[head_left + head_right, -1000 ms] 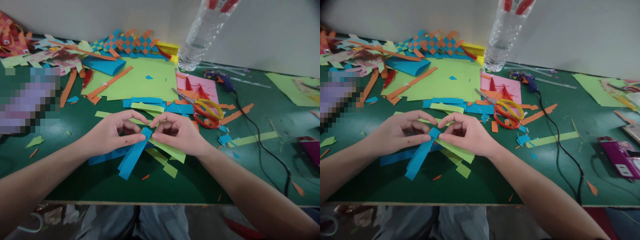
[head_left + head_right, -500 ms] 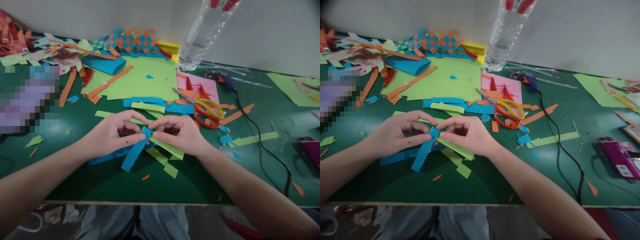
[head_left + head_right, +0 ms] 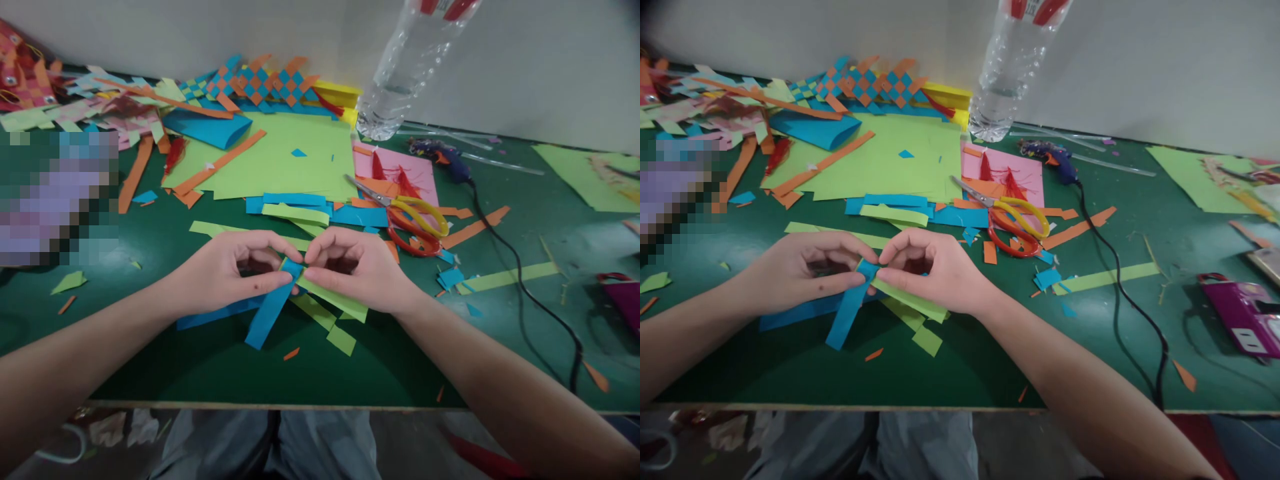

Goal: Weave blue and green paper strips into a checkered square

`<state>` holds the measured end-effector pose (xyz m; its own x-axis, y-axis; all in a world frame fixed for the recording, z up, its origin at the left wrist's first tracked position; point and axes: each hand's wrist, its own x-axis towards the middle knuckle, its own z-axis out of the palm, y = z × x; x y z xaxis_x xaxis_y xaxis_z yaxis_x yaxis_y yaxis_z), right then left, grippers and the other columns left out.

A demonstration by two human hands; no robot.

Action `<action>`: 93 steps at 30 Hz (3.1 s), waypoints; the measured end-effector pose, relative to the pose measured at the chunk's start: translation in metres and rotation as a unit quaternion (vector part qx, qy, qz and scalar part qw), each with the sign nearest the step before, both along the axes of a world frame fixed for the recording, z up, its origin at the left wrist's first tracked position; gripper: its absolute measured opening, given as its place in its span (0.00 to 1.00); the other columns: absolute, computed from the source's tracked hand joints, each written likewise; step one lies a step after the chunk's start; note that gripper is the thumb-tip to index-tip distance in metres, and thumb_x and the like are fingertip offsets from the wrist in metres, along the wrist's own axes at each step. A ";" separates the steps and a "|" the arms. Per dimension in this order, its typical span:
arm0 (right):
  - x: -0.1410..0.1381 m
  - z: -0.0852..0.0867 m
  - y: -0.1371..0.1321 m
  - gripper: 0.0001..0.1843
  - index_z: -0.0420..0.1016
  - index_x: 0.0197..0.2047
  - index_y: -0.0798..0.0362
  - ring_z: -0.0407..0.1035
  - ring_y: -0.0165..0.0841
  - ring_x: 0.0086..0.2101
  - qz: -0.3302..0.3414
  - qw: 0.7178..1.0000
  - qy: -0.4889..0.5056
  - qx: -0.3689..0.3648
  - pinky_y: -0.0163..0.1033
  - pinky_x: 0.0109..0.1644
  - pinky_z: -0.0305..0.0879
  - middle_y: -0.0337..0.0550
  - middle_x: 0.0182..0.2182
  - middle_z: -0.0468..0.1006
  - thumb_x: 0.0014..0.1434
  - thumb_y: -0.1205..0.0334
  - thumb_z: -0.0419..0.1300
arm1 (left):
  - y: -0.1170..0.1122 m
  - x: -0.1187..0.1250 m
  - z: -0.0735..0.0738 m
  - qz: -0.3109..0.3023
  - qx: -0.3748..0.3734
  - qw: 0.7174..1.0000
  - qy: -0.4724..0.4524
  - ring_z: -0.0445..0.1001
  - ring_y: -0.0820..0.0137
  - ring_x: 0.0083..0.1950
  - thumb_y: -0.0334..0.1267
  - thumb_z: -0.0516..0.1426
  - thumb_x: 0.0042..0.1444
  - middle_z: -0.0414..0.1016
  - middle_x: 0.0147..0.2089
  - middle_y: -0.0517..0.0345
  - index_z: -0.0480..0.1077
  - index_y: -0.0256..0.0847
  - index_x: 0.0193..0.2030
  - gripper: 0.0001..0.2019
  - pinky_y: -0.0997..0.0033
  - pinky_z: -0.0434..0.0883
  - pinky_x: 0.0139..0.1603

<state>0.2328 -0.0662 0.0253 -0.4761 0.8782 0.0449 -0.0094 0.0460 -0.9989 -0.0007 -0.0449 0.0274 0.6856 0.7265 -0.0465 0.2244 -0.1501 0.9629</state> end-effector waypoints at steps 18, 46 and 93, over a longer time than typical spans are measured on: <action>0.001 -0.001 0.000 0.17 0.71 0.32 0.54 0.65 0.20 0.24 0.018 0.999 0.034 -0.018 0.28 0.29 0.65 0.32 0.25 0.73 0.50 0.65 0.78 | 0.001 -0.001 0.003 0.002 -0.002 1.000 0.005 0.81 0.70 0.33 0.41 0.65 0.59 0.83 0.32 0.58 0.79 0.40 0.46 0.11 0.76 0.75 0.34; 0.001 0.004 -0.006 0.16 0.75 0.29 0.54 0.74 0.27 0.24 0.036 0.997 -0.042 -0.055 0.32 0.30 0.70 0.38 0.23 0.80 0.55 0.54 0.75 | -0.001 0.010 0.007 0.025 -0.013 0.998 0.050 0.70 0.75 0.26 0.47 0.63 0.58 0.77 0.26 0.61 0.77 0.39 0.31 0.12 0.79 0.68 0.27; -0.002 -0.001 -0.006 0.08 0.72 0.33 0.54 0.60 0.22 0.22 0.004 0.998 -0.068 -0.001 0.30 0.24 0.56 0.31 0.21 0.71 0.59 0.62 0.67 | -0.001 0.010 0.003 0.048 0.008 0.995 0.083 0.72 0.74 0.26 0.48 0.64 0.54 0.80 0.26 0.61 0.81 0.41 0.31 0.12 0.80 0.67 0.26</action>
